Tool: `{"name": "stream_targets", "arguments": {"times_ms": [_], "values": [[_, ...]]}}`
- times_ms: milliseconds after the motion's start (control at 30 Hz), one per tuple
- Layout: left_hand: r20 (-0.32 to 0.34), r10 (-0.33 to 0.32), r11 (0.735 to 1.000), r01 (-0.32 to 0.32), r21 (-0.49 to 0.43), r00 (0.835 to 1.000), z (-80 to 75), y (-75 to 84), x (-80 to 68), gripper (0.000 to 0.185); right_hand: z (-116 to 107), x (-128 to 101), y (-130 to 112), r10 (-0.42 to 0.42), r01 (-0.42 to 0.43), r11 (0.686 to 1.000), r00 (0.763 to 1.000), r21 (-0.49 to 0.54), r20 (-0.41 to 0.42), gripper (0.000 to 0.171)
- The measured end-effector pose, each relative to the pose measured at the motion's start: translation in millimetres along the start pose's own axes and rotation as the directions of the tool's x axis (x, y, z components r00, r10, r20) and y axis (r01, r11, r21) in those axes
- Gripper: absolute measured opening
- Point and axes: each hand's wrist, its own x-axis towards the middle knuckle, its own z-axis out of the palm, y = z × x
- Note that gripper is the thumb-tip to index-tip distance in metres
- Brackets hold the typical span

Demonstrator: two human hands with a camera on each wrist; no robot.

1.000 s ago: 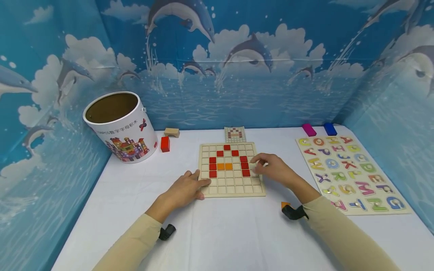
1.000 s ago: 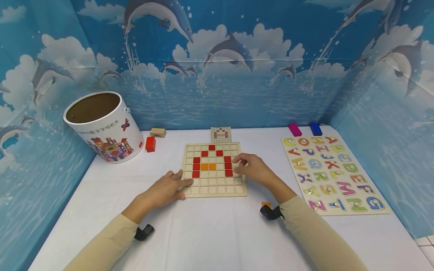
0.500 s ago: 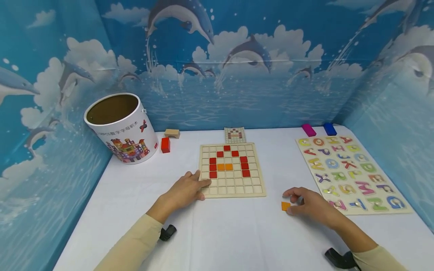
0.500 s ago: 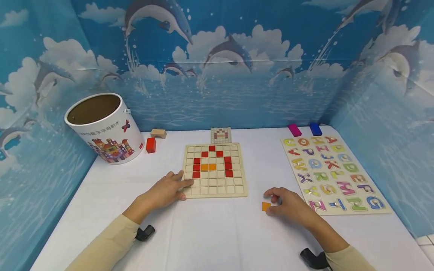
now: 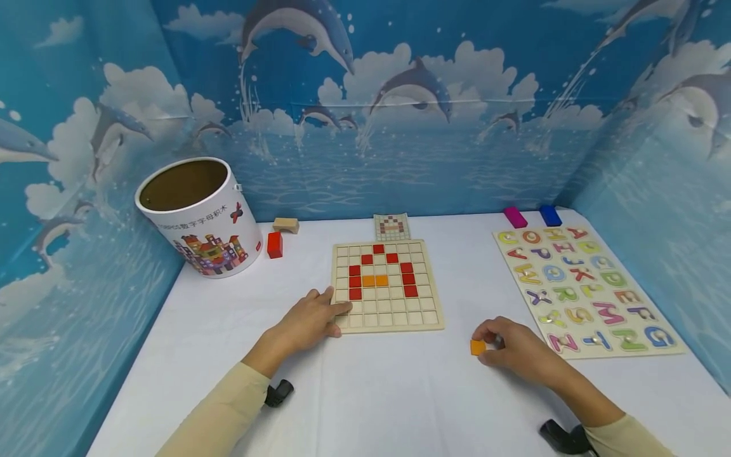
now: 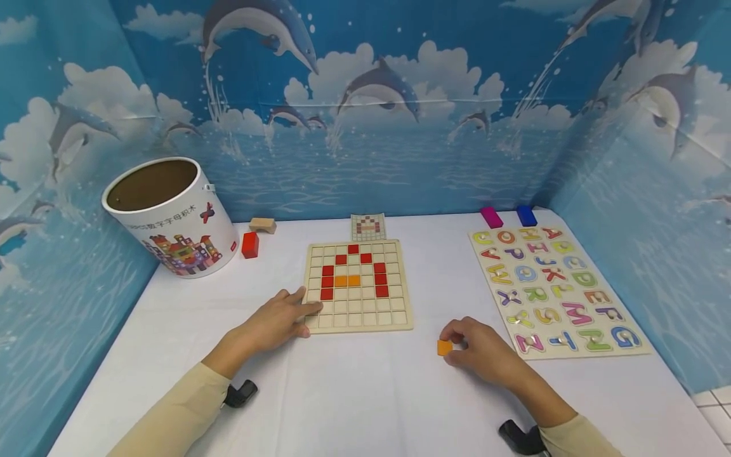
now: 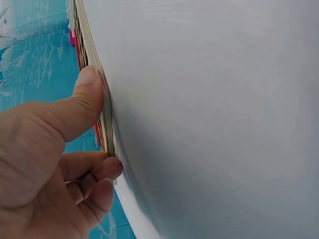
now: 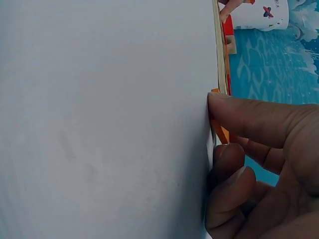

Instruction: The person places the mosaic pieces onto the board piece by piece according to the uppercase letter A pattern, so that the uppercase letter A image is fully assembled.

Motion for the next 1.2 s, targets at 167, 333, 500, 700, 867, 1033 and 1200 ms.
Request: {"name": "stream_targets", "arguments": {"times_ms": [167,333,500,700,867,1033,1200], "values": [[0.002,-0.001,1.000,0.001,-0.013,1.000,-1.1,-0.1,1.4,0.062,-10,4,8,-0.039,0.032,0.988,0.998,0.149,0.048,0.018],[0.004,-0.003,1.000,0.003,-0.015,1.000,-2.2,0.6,2.5,0.063,-30,12,19,-0.045,0.013,0.944,0.995,0.331,0.089,0.030],[0.011,-0.001,1.000,0.001,-0.027,1.000,-1.8,1.7,3.5,0.062,-48,26,25,0.023,-0.042,0.923,0.998,0.383,0.053,0.042],[0.007,0.005,1.000,-0.005,-0.015,1.000,-1.4,2.9,4.4,0.062,-61,48,28,0.092,-0.086,0.888,0.996,0.451,0.010,0.053],[0.008,0.008,1.000,-0.008,-0.006,1.000,-0.4,3.4,6.4,0.062,-70,68,27,0.104,-0.074,0.885,0.994,0.459,-0.039,0.056],[0.006,0.004,1.000,-0.004,0.002,1.000,-0.4,4.4,6.5,0.062,-67,95,14,0.104,-0.077,0.873,0.994,0.481,-0.031,0.054],[0.000,-0.007,1.000,0.007,0.011,1.000,-1.9,4.4,2.3,0.061,-41,126,-15,0.048,-0.044,0.841,0.999,0.539,0.006,0.048]]}}
